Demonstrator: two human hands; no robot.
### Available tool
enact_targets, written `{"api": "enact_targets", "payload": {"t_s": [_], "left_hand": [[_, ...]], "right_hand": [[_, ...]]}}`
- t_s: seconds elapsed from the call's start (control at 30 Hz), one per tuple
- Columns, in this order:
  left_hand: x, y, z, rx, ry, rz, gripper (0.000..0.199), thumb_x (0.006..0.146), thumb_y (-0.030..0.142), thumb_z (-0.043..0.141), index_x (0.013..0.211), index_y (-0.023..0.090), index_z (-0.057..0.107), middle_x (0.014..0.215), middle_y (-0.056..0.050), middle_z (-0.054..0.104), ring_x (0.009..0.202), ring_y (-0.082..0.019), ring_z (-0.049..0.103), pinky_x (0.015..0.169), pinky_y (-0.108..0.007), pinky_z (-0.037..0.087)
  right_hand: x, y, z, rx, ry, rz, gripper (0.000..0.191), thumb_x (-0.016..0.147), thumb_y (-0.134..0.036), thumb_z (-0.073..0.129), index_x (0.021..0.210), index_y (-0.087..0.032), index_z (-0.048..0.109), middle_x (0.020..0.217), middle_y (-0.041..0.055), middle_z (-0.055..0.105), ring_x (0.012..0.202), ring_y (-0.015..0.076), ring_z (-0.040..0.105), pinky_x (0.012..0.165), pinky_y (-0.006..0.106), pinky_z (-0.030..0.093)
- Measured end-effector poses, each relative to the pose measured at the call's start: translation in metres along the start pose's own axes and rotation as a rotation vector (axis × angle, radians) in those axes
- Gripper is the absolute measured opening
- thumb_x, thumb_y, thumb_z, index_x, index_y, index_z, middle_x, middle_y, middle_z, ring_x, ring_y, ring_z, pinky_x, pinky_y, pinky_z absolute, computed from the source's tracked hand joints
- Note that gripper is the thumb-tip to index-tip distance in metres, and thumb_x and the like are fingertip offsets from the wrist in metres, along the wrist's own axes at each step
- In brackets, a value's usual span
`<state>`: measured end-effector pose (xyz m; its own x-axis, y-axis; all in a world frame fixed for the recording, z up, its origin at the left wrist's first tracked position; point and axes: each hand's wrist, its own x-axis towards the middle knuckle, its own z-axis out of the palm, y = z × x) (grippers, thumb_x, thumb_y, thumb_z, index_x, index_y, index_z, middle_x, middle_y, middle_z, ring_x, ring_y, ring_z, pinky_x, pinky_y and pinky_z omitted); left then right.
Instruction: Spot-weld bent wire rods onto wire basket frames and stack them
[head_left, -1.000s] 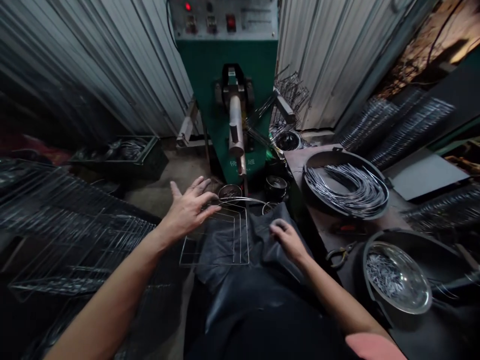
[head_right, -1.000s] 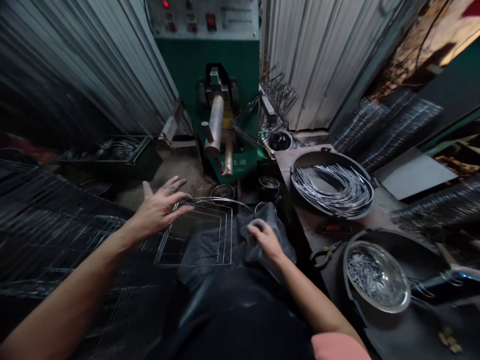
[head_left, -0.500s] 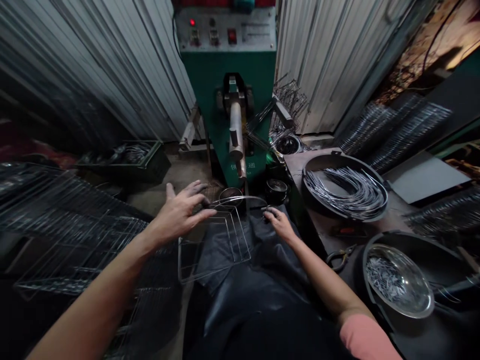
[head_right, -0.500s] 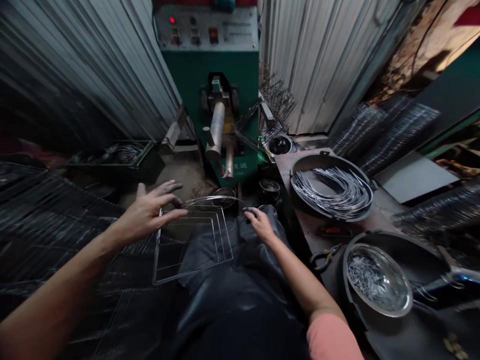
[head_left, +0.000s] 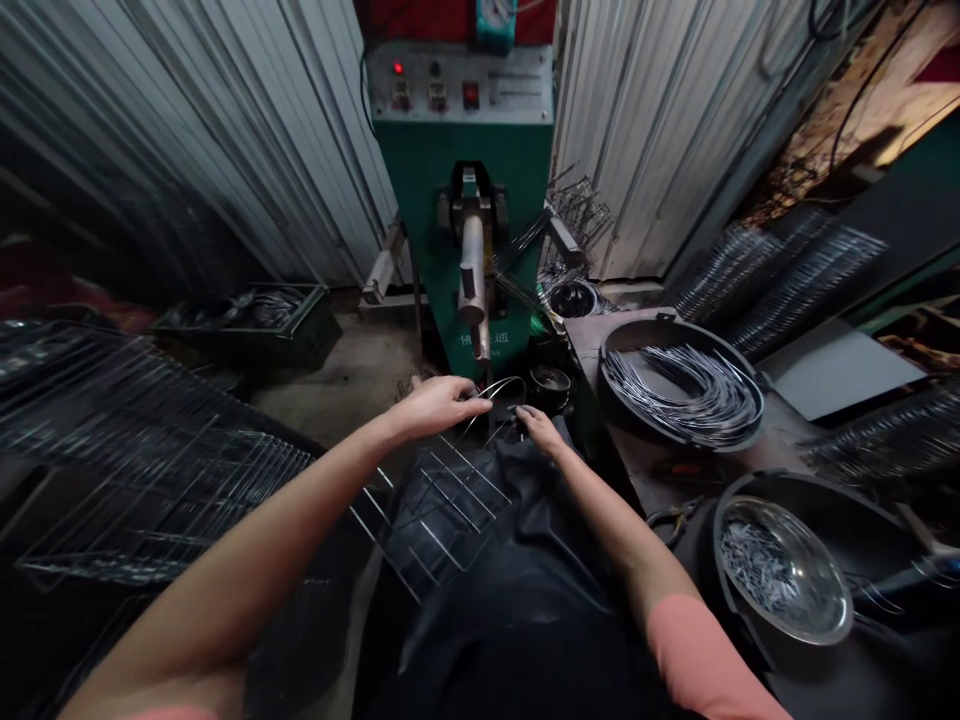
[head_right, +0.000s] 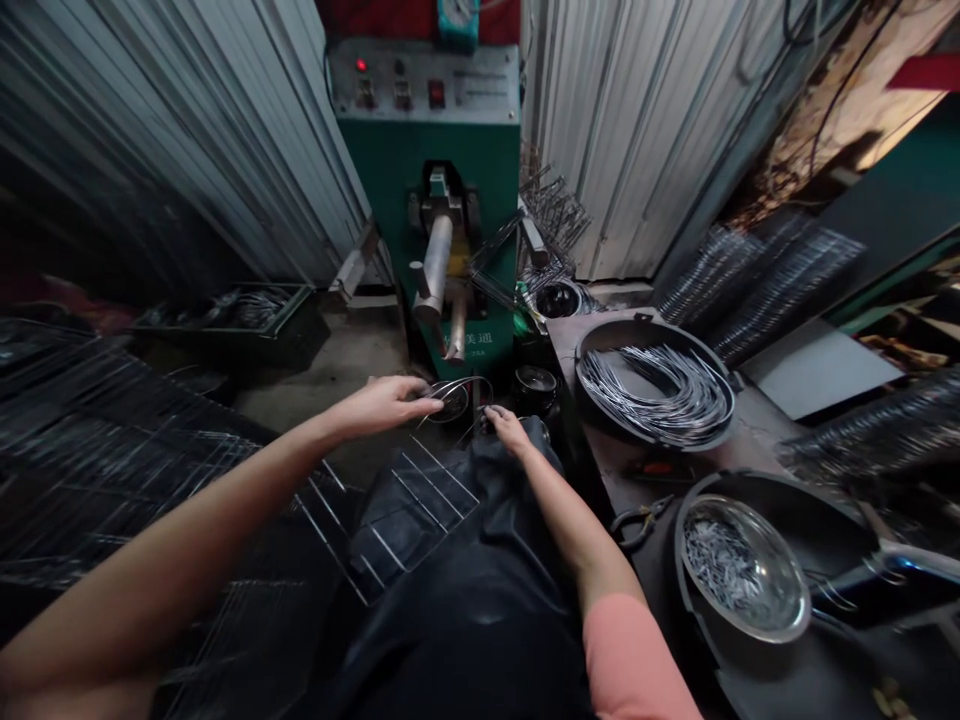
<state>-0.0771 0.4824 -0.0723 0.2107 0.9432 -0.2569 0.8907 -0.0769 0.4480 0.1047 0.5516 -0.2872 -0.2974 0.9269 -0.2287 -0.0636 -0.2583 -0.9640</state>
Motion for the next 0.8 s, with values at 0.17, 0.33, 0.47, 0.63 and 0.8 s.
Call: {"api": "enact_targets", "payload": {"t_s": [0.17,0.33,0.47,0.63,0.8], "left_hand": [[-0.002,-0.024,0.0,-0.111,-0.003,0.022,0.045,0.073,0.06,0.044,0.079,0.017,0.058,0.078,-0.003,0.062,0.079,-0.022,0.056,0.074,-0.032,0.04],[-0.004,-0.038,0.001,-0.207,-0.031,0.042,0.048,0.074,0.062,0.044,0.08,0.017,0.06,0.079,-0.001,0.061,0.079,-0.019,0.055,0.071,-0.028,0.039],[-0.006,-0.047,0.003,-0.253,-0.102,0.095,0.044,0.075,0.057,0.045,0.082,0.017,0.061,0.083,-0.002,0.061,0.082,-0.019,0.054,0.075,-0.028,0.039],[-0.001,-0.045,0.007,-0.205,-0.06,0.07,0.041,0.072,0.056,0.044,0.073,0.017,0.058,0.073,-0.001,0.058,0.074,-0.018,0.053,0.069,-0.028,0.041],[-0.009,-0.032,0.003,-0.146,-0.057,0.048,0.052,0.066,0.067,0.047,0.078,0.019,0.063,0.082,-0.002,0.067,0.078,-0.02,0.059,0.071,-0.029,0.047]], "right_hand": [[0.004,0.003,0.001,-0.029,-0.008,-0.049,0.03,0.072,-0.046,0.06,0.074,-0.017,0.058,0.066,-0.0023,0.055,0.06,0.0106,0.049,0.06,0.022,0.042],[0.005,0.007,0.001,-0.074,0.016,-0.052,0.03,0.074,-0.047,0.057,0.074,-0.017,0.059,0.066,-0.0018,0.055,0.061,0.0115,0.049,0.061,0.023,0.042],[0.008,0.011,-0.005,-0.116,0.027,-0.01,0.031,0.077,-0.046,0.053,0.081,-0.016,0.06,0.068,-0.0003,0.057,0.063,0.0129,0.051,0.062,0.025,0.044],[0.006,0.008,-0.005,-0.202,0.051,0.025,0.024,0.076,-0.033,0.056,0.092,-0.016,0.062,0.078,0.0011,0.061,0.075,0.0145,0.056,0.076,0.028,0.044],[-0.064,-0.011,-0.057,-0.608,0.147,-0.145,0.02,0.072,-0.025,0.065,0.091,-0.02,0.063,0.091,0.0029,0.065,0.088,0.018,0.058,0.083,0.03,0.041]]}}
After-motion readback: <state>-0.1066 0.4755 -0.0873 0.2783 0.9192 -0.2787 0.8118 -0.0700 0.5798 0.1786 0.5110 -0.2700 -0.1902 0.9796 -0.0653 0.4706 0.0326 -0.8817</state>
